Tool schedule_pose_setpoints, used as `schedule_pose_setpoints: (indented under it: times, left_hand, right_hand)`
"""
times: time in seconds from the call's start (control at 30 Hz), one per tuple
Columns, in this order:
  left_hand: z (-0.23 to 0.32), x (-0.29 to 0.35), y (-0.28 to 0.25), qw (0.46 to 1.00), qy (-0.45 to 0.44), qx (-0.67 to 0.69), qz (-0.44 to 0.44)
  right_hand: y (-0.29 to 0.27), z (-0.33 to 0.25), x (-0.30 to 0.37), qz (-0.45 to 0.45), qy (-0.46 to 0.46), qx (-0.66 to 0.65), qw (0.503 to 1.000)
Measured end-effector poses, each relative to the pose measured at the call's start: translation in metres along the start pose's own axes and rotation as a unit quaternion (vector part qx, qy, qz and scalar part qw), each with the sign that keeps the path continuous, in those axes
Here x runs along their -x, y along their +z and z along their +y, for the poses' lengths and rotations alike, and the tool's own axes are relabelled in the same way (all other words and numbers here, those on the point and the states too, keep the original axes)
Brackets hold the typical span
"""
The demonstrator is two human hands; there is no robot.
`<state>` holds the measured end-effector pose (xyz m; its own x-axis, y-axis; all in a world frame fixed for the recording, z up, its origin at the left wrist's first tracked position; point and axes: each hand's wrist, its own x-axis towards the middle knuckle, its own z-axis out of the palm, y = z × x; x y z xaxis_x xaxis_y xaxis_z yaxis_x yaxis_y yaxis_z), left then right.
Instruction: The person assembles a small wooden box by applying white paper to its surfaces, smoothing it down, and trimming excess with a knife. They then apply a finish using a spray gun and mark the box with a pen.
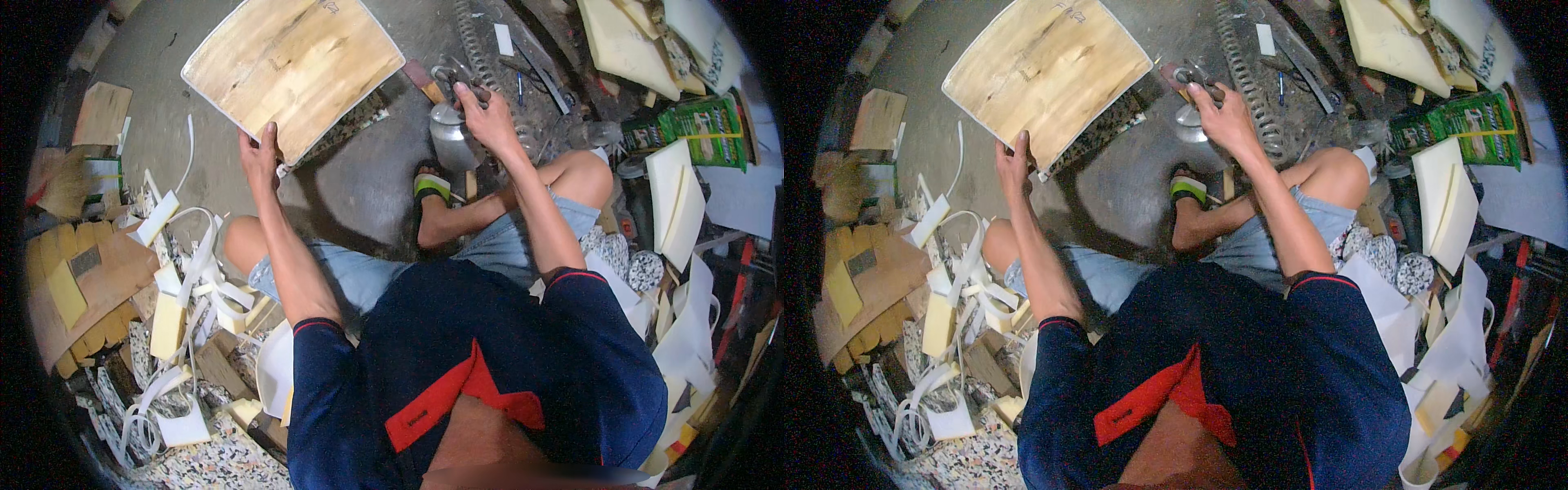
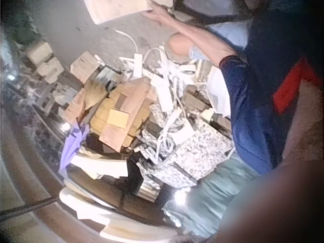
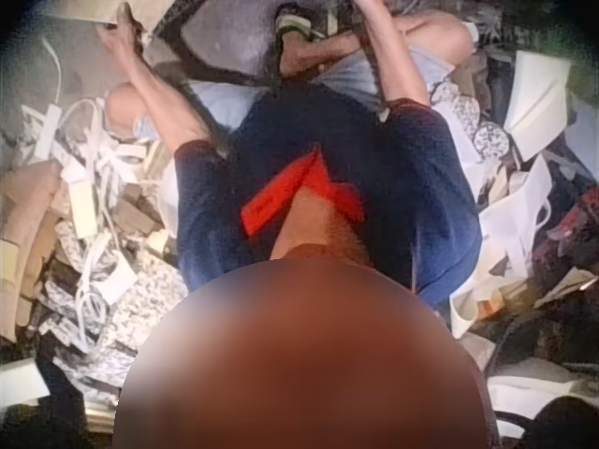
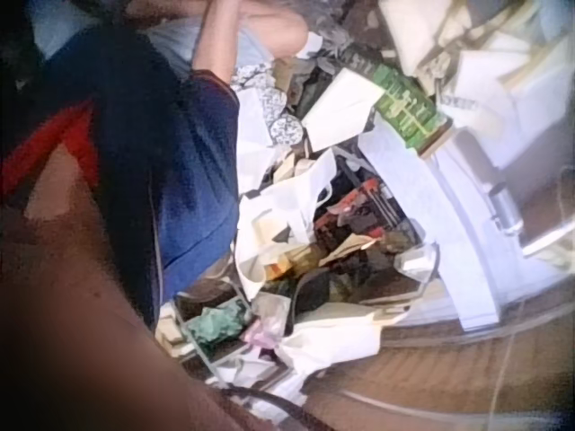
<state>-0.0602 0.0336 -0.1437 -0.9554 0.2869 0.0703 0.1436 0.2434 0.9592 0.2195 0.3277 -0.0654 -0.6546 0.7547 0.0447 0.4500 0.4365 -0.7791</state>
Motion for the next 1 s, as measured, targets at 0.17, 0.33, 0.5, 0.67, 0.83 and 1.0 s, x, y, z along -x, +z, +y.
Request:
schedule_pose_setpoints:
  times: [0.17,0.33,0.5,0.67,0.83,1.0]
  left_hand:
    - [-0.010,-0.002,-0.001,0.993,-0.065,0.096,-0.037]
    - [-0.006,-0.001,0.000,0.994,-0.082,0.073,-0.022]
    - [0.005,0.006,-0.002,0.972,-0.187,0.139,-0.019]
    - [0.002,0.008,-0.006,0.958,-0.209,0.193,-0.029]
    - [-0.005,0.011,-0.006,0.950,-0.218,0.222,-0.031]
    - [-0.009,0.017,-0.005,0.950,-0.207,0.233,-0.031]
  right_hand:
    - [0.015,0.001,0.003,-0.022,-0.007,-0.019,1.000]
    - [0.023,-0.014,0.030,-0.081,-0.010,-0.051,0.995]
    - [0.029,-0.029,0.053,-0.155,-0.025,-0.113,0.981]
    - [0.022,-0.036,0.055,-0.224,0.016,-0.138,0.965]
    - [0.017,-0.047,0.041,-0.119,0.025,-0.148,0.982]
    - [0.013,-0.062,0.014,-0.006,-0.034,-0.053,0.998]
